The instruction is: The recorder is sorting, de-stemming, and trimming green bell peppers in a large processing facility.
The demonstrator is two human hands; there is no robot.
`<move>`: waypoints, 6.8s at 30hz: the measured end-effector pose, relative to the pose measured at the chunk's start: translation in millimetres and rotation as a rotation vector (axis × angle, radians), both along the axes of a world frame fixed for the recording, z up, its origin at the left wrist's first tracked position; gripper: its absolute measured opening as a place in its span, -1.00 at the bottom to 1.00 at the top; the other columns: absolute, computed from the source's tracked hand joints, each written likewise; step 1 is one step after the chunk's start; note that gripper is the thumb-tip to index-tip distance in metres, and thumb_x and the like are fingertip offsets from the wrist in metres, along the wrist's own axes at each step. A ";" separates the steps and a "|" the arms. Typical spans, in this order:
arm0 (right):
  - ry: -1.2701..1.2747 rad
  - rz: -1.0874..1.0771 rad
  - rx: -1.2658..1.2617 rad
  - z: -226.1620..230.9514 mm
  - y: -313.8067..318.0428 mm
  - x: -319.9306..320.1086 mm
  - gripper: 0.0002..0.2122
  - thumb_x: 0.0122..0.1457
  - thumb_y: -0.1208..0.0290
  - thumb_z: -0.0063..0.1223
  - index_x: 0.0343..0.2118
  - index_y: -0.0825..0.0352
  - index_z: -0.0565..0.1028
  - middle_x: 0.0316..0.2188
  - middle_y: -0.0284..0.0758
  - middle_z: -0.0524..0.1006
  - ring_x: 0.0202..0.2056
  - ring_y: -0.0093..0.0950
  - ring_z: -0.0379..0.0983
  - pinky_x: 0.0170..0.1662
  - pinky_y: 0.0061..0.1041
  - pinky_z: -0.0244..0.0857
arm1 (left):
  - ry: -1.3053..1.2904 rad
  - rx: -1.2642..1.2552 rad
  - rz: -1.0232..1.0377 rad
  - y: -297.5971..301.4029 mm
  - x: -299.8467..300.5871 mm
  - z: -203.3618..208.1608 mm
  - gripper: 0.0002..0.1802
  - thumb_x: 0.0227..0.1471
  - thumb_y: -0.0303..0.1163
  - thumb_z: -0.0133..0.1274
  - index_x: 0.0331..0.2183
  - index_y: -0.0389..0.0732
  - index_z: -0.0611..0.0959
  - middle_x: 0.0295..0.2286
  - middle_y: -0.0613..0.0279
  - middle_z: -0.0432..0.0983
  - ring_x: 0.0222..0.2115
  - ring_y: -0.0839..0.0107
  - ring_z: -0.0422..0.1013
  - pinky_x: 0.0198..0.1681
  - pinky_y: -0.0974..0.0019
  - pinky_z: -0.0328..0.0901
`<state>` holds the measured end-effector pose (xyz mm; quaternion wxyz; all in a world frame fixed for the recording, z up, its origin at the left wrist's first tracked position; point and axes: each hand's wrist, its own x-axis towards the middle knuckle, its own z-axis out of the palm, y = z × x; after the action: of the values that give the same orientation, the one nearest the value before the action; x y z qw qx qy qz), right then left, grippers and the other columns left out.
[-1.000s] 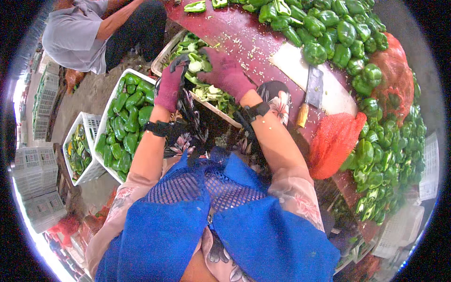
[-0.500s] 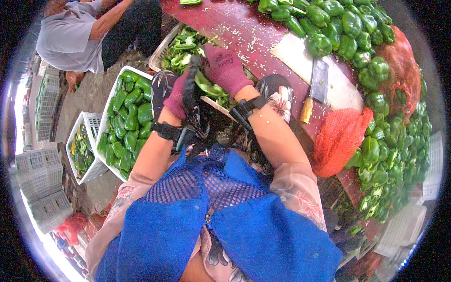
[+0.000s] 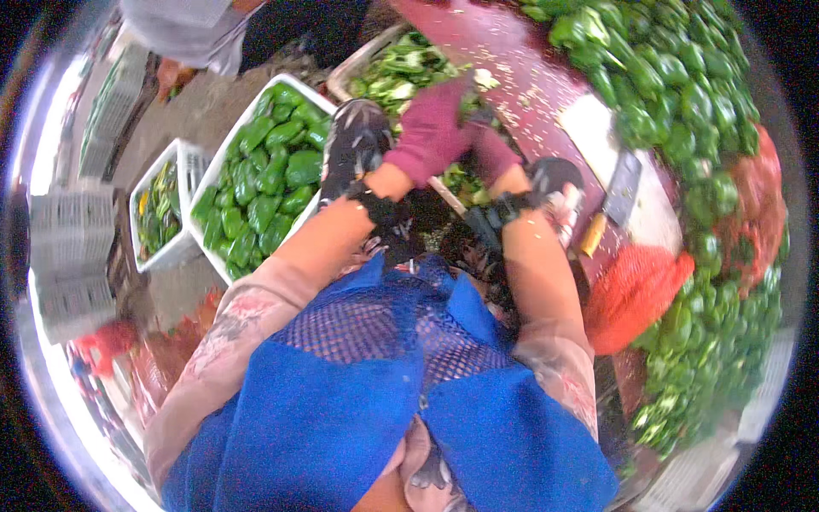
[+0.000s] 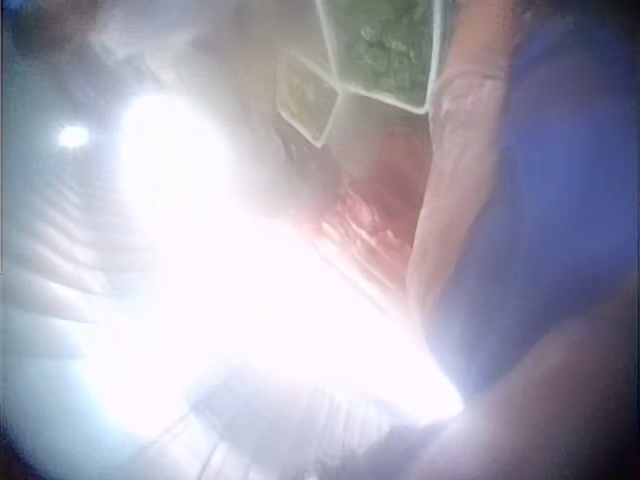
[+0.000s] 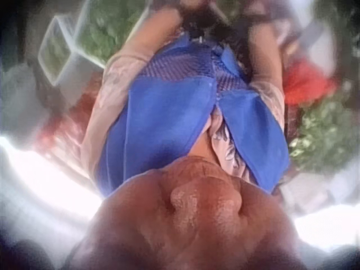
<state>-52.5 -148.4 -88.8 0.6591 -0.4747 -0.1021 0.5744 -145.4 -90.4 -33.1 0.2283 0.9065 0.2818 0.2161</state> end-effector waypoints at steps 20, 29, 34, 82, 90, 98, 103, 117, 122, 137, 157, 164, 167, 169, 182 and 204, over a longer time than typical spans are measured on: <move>-0.848 0.042 -0.137 -48.7 24.4 60.0 -0.69 0.20 0.21 -0.16 -0.14 0.33 0.40 -0.46 -0.32 0.51 -0.60 -0.50 0.43 -0.55 -0.57 0.31 | -0.857 -0.998 -0.296 51.6 -59.7 16.6 -0.37 -0.10 -0.40 0.16 0.04 -0.16 0.35 -0.11 0.24 0.42 -0.13 0.49 0.34 -0.05 0.38 0.26; -0.417 0.016 -0.057 -18.6 17.0 50.5 -0.59 0.21 0.11 -0.16 0.05 0.18 0.22 -0.32 -0.18 0.48 -0.56 -0.43 0.38 -0.54 -0.45 0.34 | 0.036 -0.209 0.487 97.4 -253.6 10.9 -0.17 -0.21 0.09 0.17 0.07 -0.07 0.35 -0.04 -0.01 0.36 -0.02 0.14 0.30 0.05 0.24 0.18; -0.445 -0.007 -0.149 9.1 25.3 27.4 -0.59 0.21 0.10 -0.17 0.04 0.22 0.23 -0.30 -0.18 0.48 -0.53 -0.42 0.39 -0.51 -0.48 0.34 | 0.350 -0.080 0.695 85.8 -358.3 -19.7 -0.22 -0.19 0.09 0.14 0.08 0.05 0.34 -0.05 0.09 0.38 -0.04 0.15 0.33 0.03 0.21 0.19; -0.653 -0.122 -0.024 85.6 -4.0 224.1 -0.46 0.03 -0.01 0.07 0.01 0.24 0.35 -0.19 -0.25 0.49 -0.29 -0.33 0.49 -0.22 -0.29 0.42 | -0.097 0.077 0.468 75.4 -207.5 -5.5 -0.33 -0.08 -0.51 0.08 0.10 -0.24 0.25 0.06 -0.03 0.21 0.07 0.10 0.18 0.09 0.20 0.13; -0.623 -0.061 0.432 88.7 7.2 79.7 -0.52 0.12 0.03 -0.04 0.01 0.25 0.32 -0.11 -0.21 0.46 -0.16 -0.25 0.45 -0.12 -0.29 0.38 | -0.523 -0.929 -0.136 47.2 -61.6 56.5 -0.47 0.14 -0.22 -0.12 0.12 -0.13 0.26 -0.01 0.28 0.31 -0.04 0.48 0.25 -0.02 0.30 0.21; -1.012 0.001 -0.221 38.3 13.8 21.8 -0.49 0.05 0.14 0.02 0.04 0.26 0.27 -0.10 -0.11 0.40 -0.18 -0.26 0.39 -0.06 -0.38 0.28 | -0.890 -1.771 -0.121 34.6 -18.8 6.4 -0.44 0.11 0.14 -0.23 -0.04 -0.06 0.41 -0.14 0.28 0.43 -0.19 0.33 0.41 -0.12 0.19 0.34; -1.514 0.112 -0.106 41.7 8.2 11.1 -0.32 -0.10 0.08 0.13 0.11 0.20 0.18 -0.03 -0.02 0.32 -0.02 -0.09 0.29 0.00 -0.23 0.22 | -0.730 -1.649 0.061 56.2 -33.3 -10.7 -0.46 0.10 0.05 -0.14 -0.02 -0.12 0.40 -0.16 0.24 0.45 -0.24 0.33 0.43 -0.19 0.19 0.38; -1.945 0.199 -0.024 58.1 -0.7 -6.9 -0.45 -0.07 0.27 0.13 -0.01 0.37 0.24 -0.16 -0.10 0.38 -0.23 -0.16 0.43 -0.21 -0.28 0.35 | -0.388 -1.166 -0.080 26.9 -54.6 26.4 -0.29 0.01 0.16 -0.06 0.09 -0.04 0.30 0.06 0.28 0.16 -0.08 0.19 0.31 -0.19 0.00 0.39; -1.973 0.232 -0.008 56.0 0.8 -6.7 -0.44 -0.08 0.27 0.13 -0.02 0.38 0.23 -0.22 -0.09 0.39 -0.27 -0.17 0.44 -0.27 -0.29 0.37 | -0.389 -1.582 -0.066 41.3 -49.0 5.6 -0.38 0.04 0.11 -0.07 0.05 -0.04 0.37 0.00 0.28 0.25 -0.17 0.33 0.39 -0.24 0.15 0.43; -2.038 0.348 -0.157 56.3 -4.7 -14.1 -0.30 -0.12 0.03 0.16 0.03 0.36 0.19 -0.29 -0.13 0.43 -0.31 -0.25 0.46 -0.31 -0.34 0.36 | -0.401 -1.324 -0.205 35.5 -60.6 5.7 -0.48 0.11 -0.14 -0.06 0.09 -0.02 0.30 0.02 0.32 0.21 -0.02 0.45 0.21 -0.22 0.20 0.40; -0.434 -0.242 -0.192 43.1 5.8 3.6 -0.64 0.08 0.12 0.04 -0.19 0.31 0.43 -0.45 -0.24 0.54 -0.55 -0.49 0.39 -0.40 -0.43 0.35 | -0.794 -1.175 -0.371 35.3 -61.4 1.2 -0.46 0.04 0.08 -0.06 -0.02 0.00 0.40 -0.12 0.21 0.40 -0.15 0.15 0.39 -0.18 -0.03 0.36; -1.331 0.050 0.025 32.2 8.5 -8.8 -0.62 0.02 0.14 0.05 -0.25 0.39 0.48 -0.28 -0.02 0.49 -0.19 -0.08 0.42 -0.15 -0.28 0.30 | -0.595 -1.700 -0.284 61.7 -45.4 -44.0 -0.55 0.20 -0.20 -0.23 0.09 -0.12 0.28 -0.20 0.25 0.43 -0.29 0.44 0.42 -0.29 0.39 0.39; -1.296 0.197 -0.013 33.9 7.9 3.9 -0.62 0.01 0.14 0.04 -0.24 0.37 0.48 -0.28 0.01 0.48 -0.18 -0.05 0.40 -0.13 -0.24 0.29 | -0.456 -1.541 -0.262 49.8 -43.5 -31.9 -0.58 0.21 -0.25 -0.26 0.09 -0.12 0.28 -0.24 0.29 0.44 -0.35 0.48 0.42 -0.28 0.41 0.36; -1.387 0.209 0.026 32.4 5.3 8.1 -0.67 0.00 0.18 0.02 -0.28 0.36 0.46 -0.33 -0.03 0.49 -0.23 -0.08 0.42 -0.19 -0.21 0.30 | -0.416 -1.514 -0.327 44.1 -43.9 -33.9 -0.58 0.21 -0.28 -0.25 0.08 -0.13 0.28 -0.23 0.26 0.45 -0.31 0.46 0.41 -0.22 0.39 0.35; -1.722 0.048 -0.442 38.6 2.4 6.7 -0.77 -0.03 0.31 0.01 -0.29 0.27 0.43 -0.36 -0.16 0.54 -0.34 -0.23 0.50 -0.32 -0.26 0.37 | -0.784 -1.200 0.057 45.0 -28.6 -31.8 -0.52 0.17 -0.10 -0.18 0.01 -0.19 0.35 -0.09 0.18 0.39 -0.14 0.27 0.38 -0.05 0.25 0.31; -1.368 0.038 -0.179 -6.2 9.6 47.9 -0.52 0.06 0.18 0.04 0.03 0.28 0.32 -0.14 -0.06 0.47 -0.09 -0.14 0.39 -0.05 -0.30 0.25 | -0.099 -0.242 0.721 98.1 -365.2 -6.4 -0.28 -0.18 -0.30 0.19 0.08 0.07 0.35 -0.09 0.09 0.40 -0.05 0.19 0.32 0.03 0.29 0.19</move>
<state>-4.6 -138.8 -95.0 0.3946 -0.7812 -0.4554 0.1631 -510.6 7.6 -39.5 0.2562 0.7043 0.5946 0.2911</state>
